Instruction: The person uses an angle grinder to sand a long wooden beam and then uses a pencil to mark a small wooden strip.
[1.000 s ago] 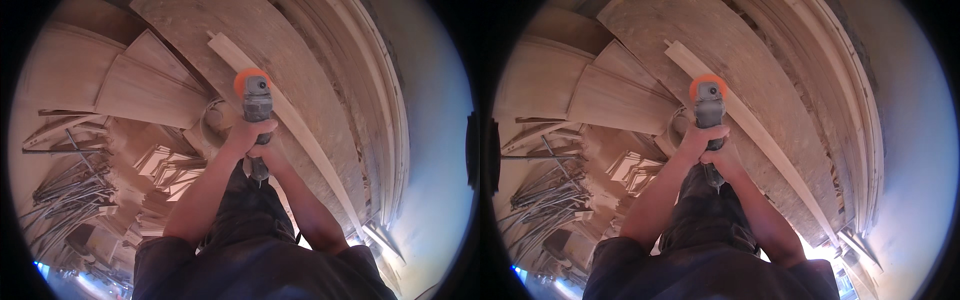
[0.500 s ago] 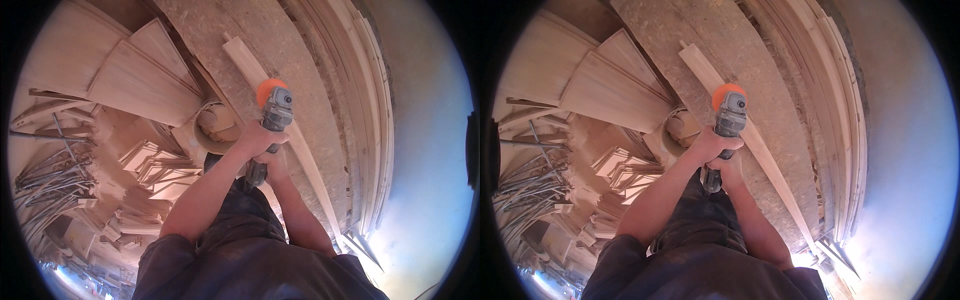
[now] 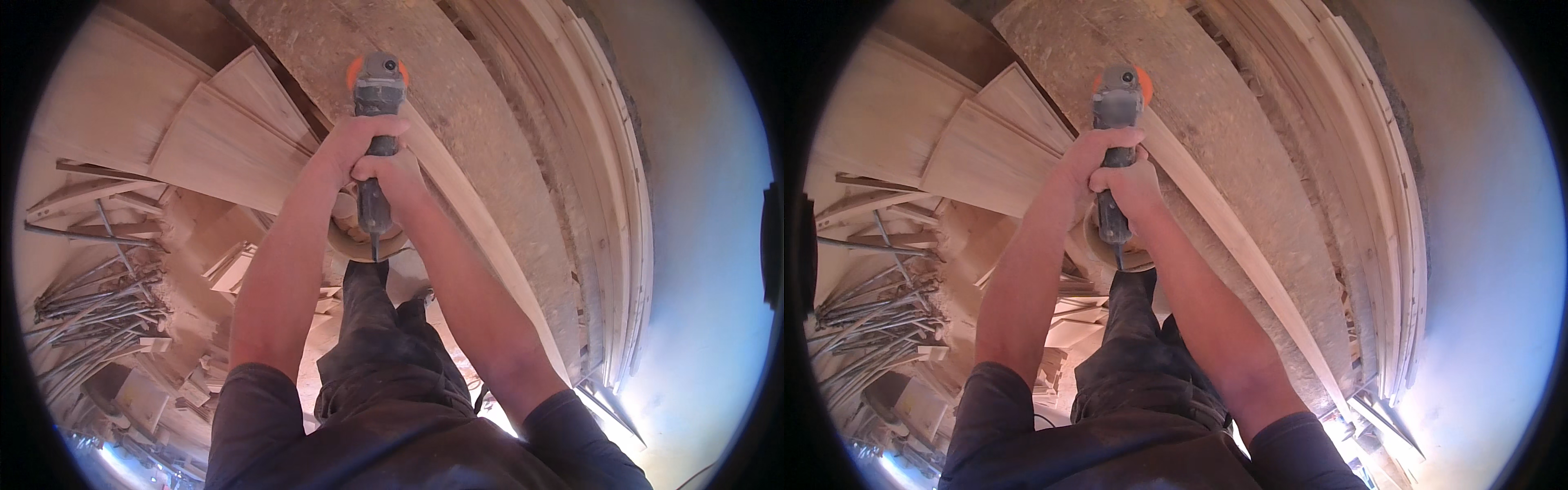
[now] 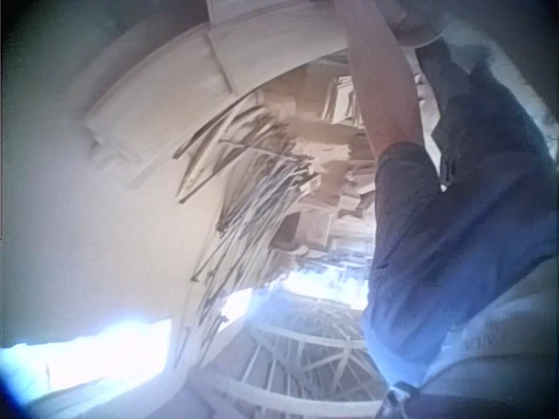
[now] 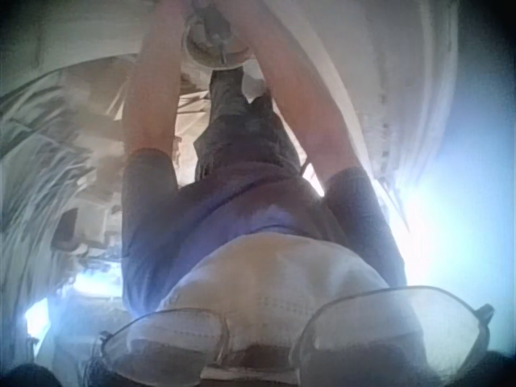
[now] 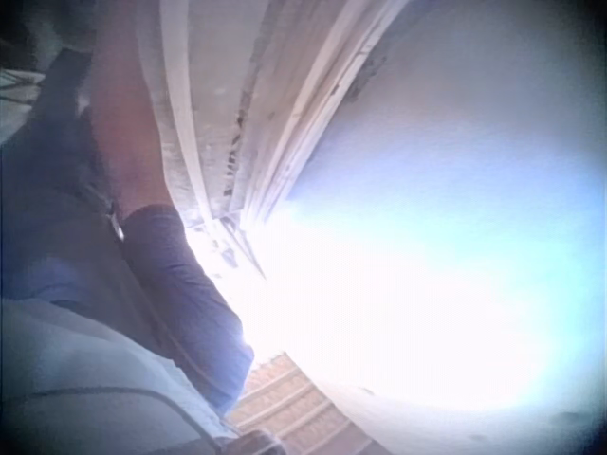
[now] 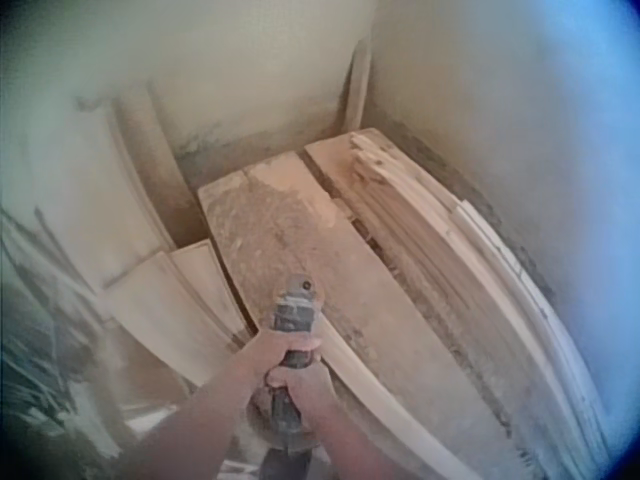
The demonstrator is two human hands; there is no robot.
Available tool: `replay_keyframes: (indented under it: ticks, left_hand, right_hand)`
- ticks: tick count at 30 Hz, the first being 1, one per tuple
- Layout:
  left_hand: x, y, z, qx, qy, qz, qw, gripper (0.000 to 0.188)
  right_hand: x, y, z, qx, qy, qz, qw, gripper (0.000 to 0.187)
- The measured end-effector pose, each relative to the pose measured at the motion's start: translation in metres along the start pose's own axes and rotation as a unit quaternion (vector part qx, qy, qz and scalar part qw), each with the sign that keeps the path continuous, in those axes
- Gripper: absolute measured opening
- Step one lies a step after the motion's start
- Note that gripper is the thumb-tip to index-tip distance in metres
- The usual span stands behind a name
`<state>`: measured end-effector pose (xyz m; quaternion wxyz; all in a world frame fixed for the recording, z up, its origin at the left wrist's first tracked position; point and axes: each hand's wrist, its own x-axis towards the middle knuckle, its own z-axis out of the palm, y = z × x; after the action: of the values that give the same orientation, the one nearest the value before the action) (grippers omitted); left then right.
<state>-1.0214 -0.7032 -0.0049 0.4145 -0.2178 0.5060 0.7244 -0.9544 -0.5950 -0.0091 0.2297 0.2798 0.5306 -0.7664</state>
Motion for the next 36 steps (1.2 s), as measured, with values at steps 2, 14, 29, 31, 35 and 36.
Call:
replay_keyframes:
  ticks: [2,14,29,31,35,36]
  left_hand:
    - [-0.003,-0.014,0.009,0.032,0.008,-0.03,0.999,0.028]
    - [-0.081,-0.192,0.17,0.147,-0.062,-0.079,0.984,0.031]
    - [-0.163,-0.48,0.392,0.304,-0.168,-0.162,0.924,0.029]
    - [-0.167,-0.516,0.415,0.331,-0.177,-0.166,0.912,0.032]
    - [-0.175,-0.535,0.442,0.377,-0.202,-0.161,0.89,0.033]
    - [-0.171,-0.533,0.434,0.356,-0.196,-0.166,0.899,0.034]
  right_hand:
    - [-0.013,0.002,-0.004,0.007,0.026,0.017,0.999,0.026]
    - [-0.204,0.103,-0.158,0.053,0.153,0.014,0.987,0.06]
    - [-0.452,0.291,-0.383,0.136,0.312,0.033,0.94,0.059]
    - [-0.486,0.296,-0.401,0.227,0.319,0.014,0.92,0.054]
    - [-0.512,0.292,-0.41,0.29,0.34,-0.028,0.894,0.031]
    - [-0.506,0.294,-0.41,0.27,0.332,-0.023,0.903,0.031]
